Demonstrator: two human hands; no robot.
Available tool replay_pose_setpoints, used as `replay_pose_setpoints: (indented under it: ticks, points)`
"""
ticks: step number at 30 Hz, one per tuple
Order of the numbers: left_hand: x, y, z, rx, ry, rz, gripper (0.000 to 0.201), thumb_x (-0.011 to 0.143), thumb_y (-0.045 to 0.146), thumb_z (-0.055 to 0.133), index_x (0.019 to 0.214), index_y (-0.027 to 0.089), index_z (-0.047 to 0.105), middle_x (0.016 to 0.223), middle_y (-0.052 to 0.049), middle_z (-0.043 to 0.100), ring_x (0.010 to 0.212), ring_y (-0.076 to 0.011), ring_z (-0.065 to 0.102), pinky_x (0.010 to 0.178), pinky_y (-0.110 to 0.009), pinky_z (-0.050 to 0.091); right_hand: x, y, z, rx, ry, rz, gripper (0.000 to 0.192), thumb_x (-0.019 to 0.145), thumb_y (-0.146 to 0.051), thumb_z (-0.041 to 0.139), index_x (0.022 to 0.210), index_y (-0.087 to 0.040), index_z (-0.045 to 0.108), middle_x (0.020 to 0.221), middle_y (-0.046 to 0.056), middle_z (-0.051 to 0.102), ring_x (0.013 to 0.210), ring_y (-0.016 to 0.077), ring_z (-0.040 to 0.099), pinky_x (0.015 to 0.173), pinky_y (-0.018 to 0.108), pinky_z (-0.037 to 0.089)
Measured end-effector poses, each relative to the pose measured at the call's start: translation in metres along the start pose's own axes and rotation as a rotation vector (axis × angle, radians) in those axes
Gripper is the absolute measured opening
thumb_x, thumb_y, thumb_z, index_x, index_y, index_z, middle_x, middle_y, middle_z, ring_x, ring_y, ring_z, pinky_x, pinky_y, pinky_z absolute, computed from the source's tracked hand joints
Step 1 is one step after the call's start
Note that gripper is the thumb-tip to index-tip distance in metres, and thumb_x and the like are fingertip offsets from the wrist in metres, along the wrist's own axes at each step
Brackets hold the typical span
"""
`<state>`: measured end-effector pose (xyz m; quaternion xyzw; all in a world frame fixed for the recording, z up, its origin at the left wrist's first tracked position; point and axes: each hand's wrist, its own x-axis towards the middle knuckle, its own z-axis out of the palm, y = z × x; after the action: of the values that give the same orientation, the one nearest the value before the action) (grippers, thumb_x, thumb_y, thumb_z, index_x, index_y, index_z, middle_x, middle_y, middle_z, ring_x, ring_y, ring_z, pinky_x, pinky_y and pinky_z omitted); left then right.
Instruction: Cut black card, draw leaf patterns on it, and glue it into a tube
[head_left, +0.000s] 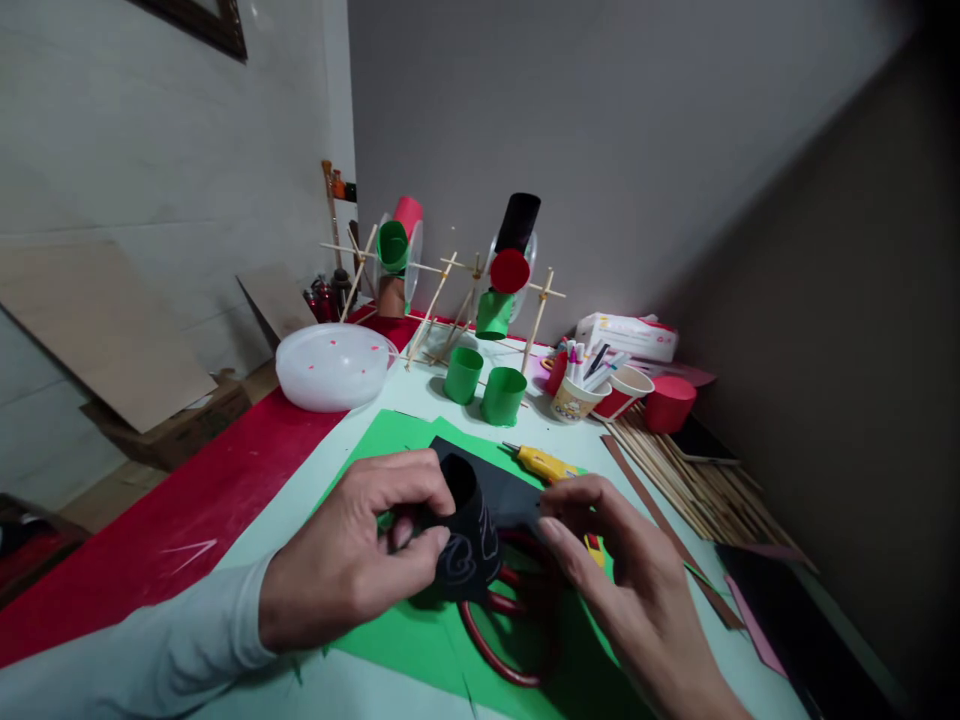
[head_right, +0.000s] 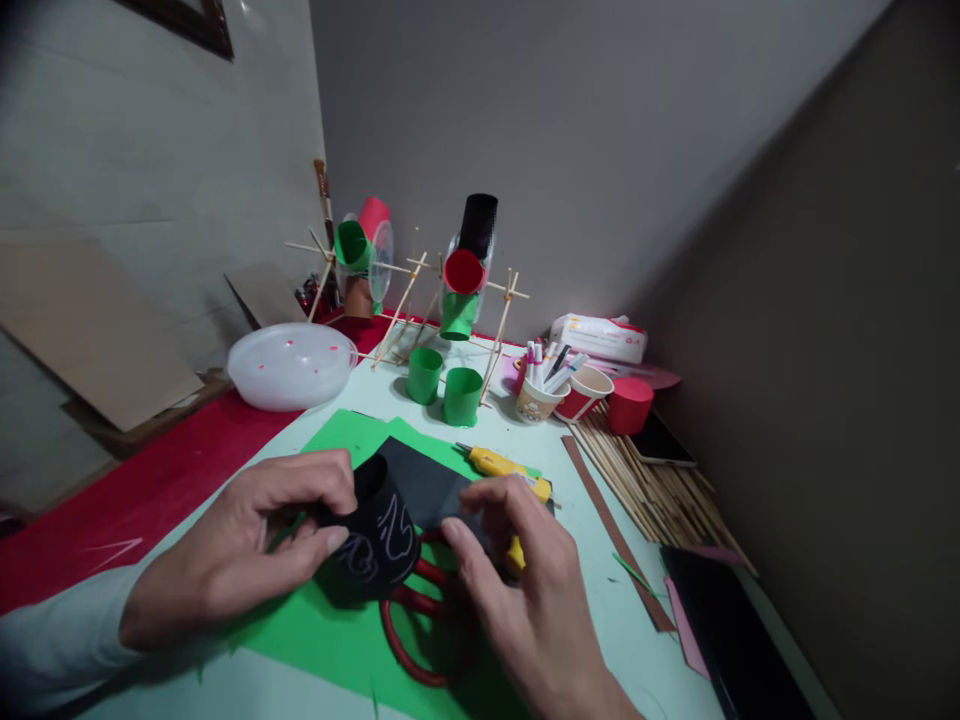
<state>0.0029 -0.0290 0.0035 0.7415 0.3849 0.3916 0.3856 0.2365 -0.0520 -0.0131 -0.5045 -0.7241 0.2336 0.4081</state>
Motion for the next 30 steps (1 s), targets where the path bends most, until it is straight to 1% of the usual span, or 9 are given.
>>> replay_pose_setpoints:
  ticks: [4,6,10,16,21,23,25,28,30]
  points:
    - [-0.001,0.006,0.006,0.183,-0.147,0.187,0.016,0.074,0.006,0.053,0.067,0.020,0.050,0.069,0.003,0.048,0.060,-0.0109,0.046,0.053,-0.023,0.035,-0.003,-0.012,0.000,-0.088,-0.052,-0.330,0.031,0.093,-0.021,0.064,0.123,-0.026,0.058,0.116,0.008,0.062,0.101,0.0224,0.060,0.083,0.034,0.049]
    - [-0.002,0.008,0.010,0.277,-0.187,0.291,0.017,0.073,0.004,0.050,0.066,0.019,0.049,0.068,0.002,0.049,0.063,-0.0116,0.049,0.056,-0.023,0.036,-0.004,-0.018,0.001,-0.135,-0.111,-0.434,0.032,0.092,-0.019,0.065,0.124,-0.023,0.060,0.121,0.010,0.061,0.109,0.0236,0.058,0.091,0.036,0.047]
    - [-0.002,0.009,0.014,0.399,-0.222,0.422,0.017,0.071,0.002,0.048,0.065,0.018,0.050,0.069,0.000,0.052,0.066,-0.0128,0.051,0.058,-0.024,0.036,-0.001,-0.021,0.003,-0.209,-0.159,-0.514,0.010,0.094,-0.013,0.060,0.100,-0.016,0.067,0.106,0.011,0.065,0.093,0.0209,0.058,0.083,0.035,0.046]
    - [0.003,0.010,0.014,0.382,-0.149,0.461,0.018,0.076,0.001,0.051,0.070,0.016,0.059,0.073,-0.001,0.052,0.068,-0.0124,0.051,0.060,-0.024,0.040,0.001,-0.013,0.006,-0.102,-0.112,-0.559,0.014,0.094,-0.009,0.057,0.089,-0.013,0.069,0.079,0.007,0.064,0.071,0.0166,0.050,0.064,0.030,0.042]
    - [0.004,0.003,0.014,0.280,0.159,0.380,0.028,0.091,0.012,0.058,0.114,0.026,0.067,0.121,-0.004,0.059,0.103,-0.0153,0.059,0.086,-0.024,0.047,0.002,-0.007,0.013,0.259,0.109,-0.191,0.014,0.090,-0.017,0.066,0.077,-0.017,0.071,0.071,0.001,0.064,0.066,0.0135,0.056,0.063,0.025,0.043]
    - [0.005,-0.002,0.011,0.218,0.339,0.251,0.021,0.092,0.021,0.061,0.110,0.030,0.066,0.115,0.000,0.061,0.092,-0.0128,0.059,0.079,-0.021,0.047,0.003,-0.003,0.016,0.426,0.194,0.032,0.017,0.087,-0.026,0.070,0.072,-0.019,0.072,0.069,0.000,0.063,0.065,0.0131,0.056,0.060,0.024,0.042]
    - [0.005,-0.006,0.009,0.081,0.441,0.041,0.008,0.092,0.034,0.062,0.095,0.027,0.064,0.089,0.003,0.060,0.070,-0.0108,0.054,0.061,-0.020,0.045,0.004,0.002,0.017,0.596,0.232,0.216,0.020,0.084,-0.035,0.074,0.071,-0.020,0.074,0.065,-0.002,0.061,0.062,0.0119,0.053,0.058,0.023,0.041]
    - [0.004,-0.011,0.011,-0.137,0.387,-0.247,0.028,0.089,0.052,0.061,0.084,0.024,0.060,0.070,0.004,0.053,0.056,-0.0110,0.044,0.046,-0.020,0.036,0.006,0.010,0.019,0.798,0.270,0.370,0.024,0.080,-0.041,0.079,0.073,-0.019,0.075,0.063,-0.003,0.060,0.061,0.0105,0.049,0.059,0.022,0.040]
    - [0.002,-0.012,0.018,-0.200,0.304,-0.315,0.034,0.087,0.057,0.061,0.087,0.023,0.064,0.066,0.004,0.052,0.055,-0.0112,0.043,0.045,-0.020,0.035,0.006,0.014,0.019,0.873,0.304,0.412,0.024,0.077,-0.042,0.081,0.076,-0.019,0.077,0.067,-0.002,0.062,0.064,0.0107,0.050,0.061,0.021,0.041]
